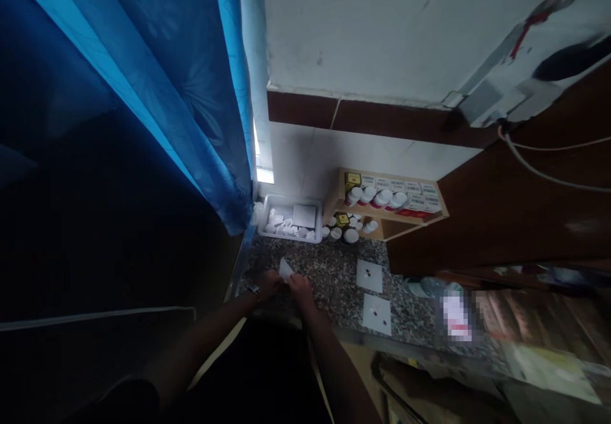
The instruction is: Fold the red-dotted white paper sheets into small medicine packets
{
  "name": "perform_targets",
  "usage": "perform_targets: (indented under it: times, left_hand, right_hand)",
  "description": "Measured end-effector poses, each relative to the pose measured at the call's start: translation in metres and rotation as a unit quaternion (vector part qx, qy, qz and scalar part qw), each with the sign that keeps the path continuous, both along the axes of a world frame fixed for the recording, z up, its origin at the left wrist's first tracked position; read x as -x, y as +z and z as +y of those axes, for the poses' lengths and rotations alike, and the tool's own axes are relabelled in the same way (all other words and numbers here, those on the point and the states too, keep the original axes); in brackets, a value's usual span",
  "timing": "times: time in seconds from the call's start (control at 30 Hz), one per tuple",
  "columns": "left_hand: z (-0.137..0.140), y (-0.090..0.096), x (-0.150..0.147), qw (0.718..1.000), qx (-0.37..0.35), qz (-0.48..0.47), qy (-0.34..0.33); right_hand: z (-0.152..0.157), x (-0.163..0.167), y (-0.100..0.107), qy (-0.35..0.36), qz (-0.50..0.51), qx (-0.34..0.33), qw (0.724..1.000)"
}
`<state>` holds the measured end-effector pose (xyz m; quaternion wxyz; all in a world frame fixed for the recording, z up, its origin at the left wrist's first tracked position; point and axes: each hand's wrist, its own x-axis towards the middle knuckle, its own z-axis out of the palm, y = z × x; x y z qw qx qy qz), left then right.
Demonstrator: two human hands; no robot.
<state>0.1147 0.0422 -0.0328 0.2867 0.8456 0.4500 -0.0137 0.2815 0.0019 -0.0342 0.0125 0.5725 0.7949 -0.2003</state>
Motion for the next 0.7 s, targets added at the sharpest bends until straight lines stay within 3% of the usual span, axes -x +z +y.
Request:
perform_targets:
  times: [0.1,0.2,0.47,0.7]
  left_hand:
    - [0.002,0.002,-0.004,0.995,0.036,-0.015,0.096]
    - [0.005,0.0,-0.006,0.982,0.077,-0.05,0.165]
    - [0.011,-0.005,-0.013,0.938,0.121,-0.141,0.294]
    - [0.017,-0.012,-0.022,0.918,0.144,-0.114,0.353]
  right_hand:
    - [0.001,0.005,-0.003,-0.007,0.041,0.019,0.999]
    - [0.006,0.009,-0.005,-0.07,0.065,0.03,0.995]
    - [0.02,0.008,-0.009,-0.147,0.101,0.056,0.982]
    - [0.024,0.009,-0.008,-0.164,0.116,0.062,0.978]
